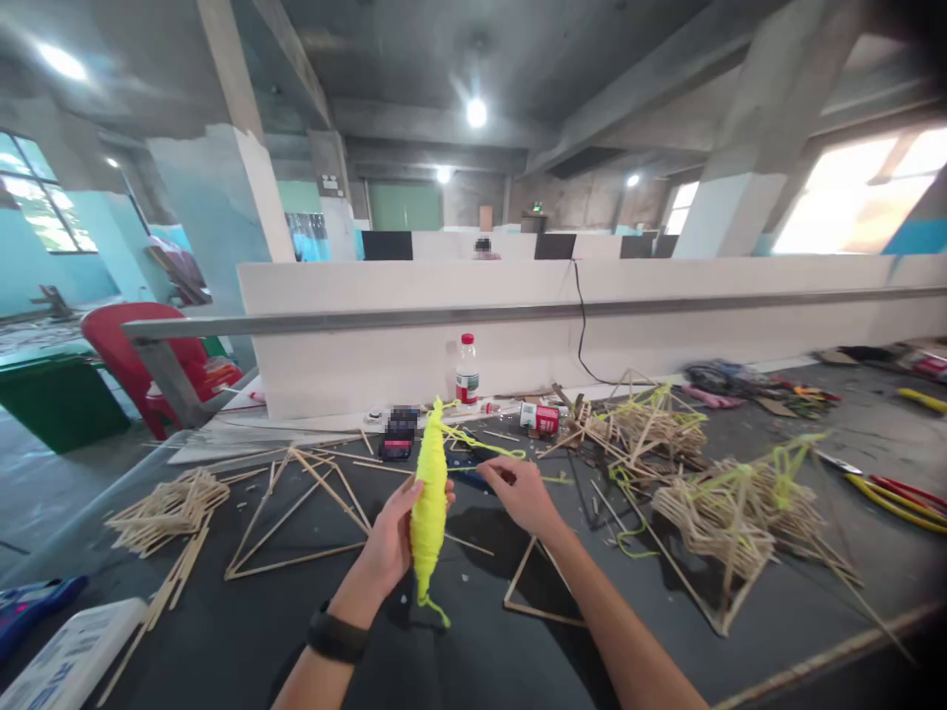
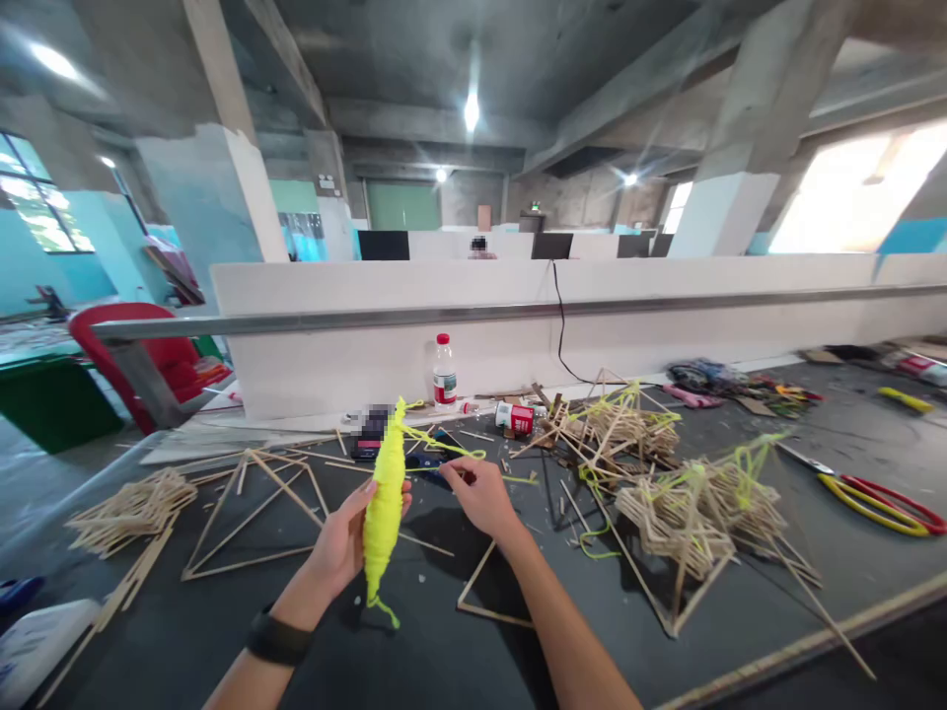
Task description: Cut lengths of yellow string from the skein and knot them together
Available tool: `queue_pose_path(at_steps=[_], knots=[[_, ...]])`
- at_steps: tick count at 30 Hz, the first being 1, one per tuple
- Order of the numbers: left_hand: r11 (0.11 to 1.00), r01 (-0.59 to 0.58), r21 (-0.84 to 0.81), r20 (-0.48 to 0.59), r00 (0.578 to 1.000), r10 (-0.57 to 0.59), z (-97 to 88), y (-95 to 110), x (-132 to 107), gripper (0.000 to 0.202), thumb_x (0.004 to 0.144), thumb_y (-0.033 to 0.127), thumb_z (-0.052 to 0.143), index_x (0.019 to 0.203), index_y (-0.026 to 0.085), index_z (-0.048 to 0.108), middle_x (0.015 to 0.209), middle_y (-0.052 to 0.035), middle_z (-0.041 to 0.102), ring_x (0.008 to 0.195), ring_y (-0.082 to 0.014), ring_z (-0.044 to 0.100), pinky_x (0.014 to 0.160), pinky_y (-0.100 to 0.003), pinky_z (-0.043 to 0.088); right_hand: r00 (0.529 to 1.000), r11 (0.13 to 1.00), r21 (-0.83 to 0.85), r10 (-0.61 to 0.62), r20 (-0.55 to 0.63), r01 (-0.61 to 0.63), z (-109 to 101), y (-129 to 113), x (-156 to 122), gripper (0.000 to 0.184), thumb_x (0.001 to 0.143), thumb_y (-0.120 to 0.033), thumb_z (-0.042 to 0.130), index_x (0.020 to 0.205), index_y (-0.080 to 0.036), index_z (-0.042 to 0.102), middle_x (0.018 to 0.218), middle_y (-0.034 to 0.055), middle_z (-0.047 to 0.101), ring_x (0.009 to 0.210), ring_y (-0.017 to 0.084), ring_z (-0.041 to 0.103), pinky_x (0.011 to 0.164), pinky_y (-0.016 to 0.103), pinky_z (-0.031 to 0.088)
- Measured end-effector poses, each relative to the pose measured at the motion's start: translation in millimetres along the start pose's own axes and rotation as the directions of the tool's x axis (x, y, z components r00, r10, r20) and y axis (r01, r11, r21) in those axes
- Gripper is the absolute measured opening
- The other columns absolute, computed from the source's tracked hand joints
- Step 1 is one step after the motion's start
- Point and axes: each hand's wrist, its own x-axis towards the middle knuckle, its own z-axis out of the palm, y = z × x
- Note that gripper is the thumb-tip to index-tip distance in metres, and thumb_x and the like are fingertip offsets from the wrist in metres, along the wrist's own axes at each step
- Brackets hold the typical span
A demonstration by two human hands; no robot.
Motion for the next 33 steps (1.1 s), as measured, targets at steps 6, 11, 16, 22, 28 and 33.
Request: queue_pose_path(at_steps=[6, 11, 16, 22, 28, 33], knots=[[0.996, 0.045, 0.074, 0.160, 0.986, -0.057, 2.7, 3, -6, 0.043, 0.088, 0.034, 0.069, 0.127, 0.016, 0.064, 0.118, -0.0149, 0.071, 0.111, -0.0279, 0.066, 0.086, -0.032, 0.052, 1.000, 1.000, 0.022, 0.009, -0.002, -0.008, 3, 5, 0, 0.026, 0.087, -0.042, 0.062, 0.078, -0.020, 0.075, 0.071, 0.0026, 0.068, 0.059, 0.016, 0.049, 0.057, 0.027, 0.034], [0.974, 0.104, 0.201, 0.239, 0.959, -0.151, 3.6, 3, -12, 0.046, 0.085, 0.033, 0.072, 0.127, 0.015, 0.065, 0.115, -0.0166, 0.071, 0.099, -0.0263, 0.069, 0.081, -0.031, 0.052, 0.997, 0.985, 0.158, 0.072, -0.008, -0.070, 3, 8, 3, 0.028, 0.083, -0.045, 0.067, 0.074, -0.019, 0.072, 0.065, 0.0014, 0.061, 0.058, 0.014, 0.047, 0.053, 0.026, 0.034], [0.921, 0.212, 0.327, 0.261, 0.917, -0.303, 4.2, 6, -17, 0.047, 0.085, 0.037, 0.072, 0.126, 0.014, 0.065, 0.105, -0.0145, 0.074, 0.091, -0.0227, 0.070, 0.081, -0.030, 0.052, 0.981, 0.913, 0.362, 0.192, 0.027, -0.189, 3, 12, 9, 0.043, 0.084, -0.059, 0.059, 0.078, -0.017, 0.068, 0.051, -0.0043, 0.044, 0.041, 0.009, 0.034, 0.040, 0.023, 0.026], [0.867, 0.298, 0.399, 0.106, 0.924, -0.366, -0.4, -1, -10, 0.049, 0.079, 0.041, 0.077, 0.121, 0.017, 0.065, 0.102, -0.0108, 0.076, 0.090, -0.0234, 0.071, 0.085, -0.033, 0.052, 0.971, 0.855, 0.471, 0.238, 0.017, -0.218, -16, 15, 13, 0.050, 0.083, -0.067, 0.058, 0.083, -0.018, 0.067, 0.055, -0.0052, 0.043, 0.040, 0.007, 0.028, 0.037, 0.022, 0.021], [0.953, -0.015, 0.301, -0.079, 0.996, 0.041, -4.2, -16, 13, 0.052, 0.075, 0.052, 0.076, 0.110, 0.015, 0.068, 0.093, -0.0090, 0.076, 0.084, -0.0230, 0.069, 0.065, -0.026, 0.050, 0.973, 0.921, 0.345, 0.217, -0.077, -0.178, -36, 21, 11, 0.042, 0.077, -0.056, 0.072, 0.093, -0.018, 0.075, 0.065, 0.0013, 0.062, 0.051, 0.012, 0.047, 0.048, 0.024, 0.038], [0.958, -0.076, 0.277, -0.124, 0.986, 0.114, 3.3, -16, 11, 0.054, 0.073, 0.052, 0.079, 0.111, 0.016, 0.068, 0.090, -0.0089, 0.076, 0.083, -0.0238, 0.069, 0.064, -0.026, 0.049, 0.941, 0.995, 0.019, 0.102, -0.323, -0.101, -38, 19, 9, 0.065, 0.070, -0.040, 0.080, 0.131, -0.026, 0.062, 0.127, 0.0104, 0.064, 0.093, 0.025, 0.064, 0.078, 0.036, 0.052]])
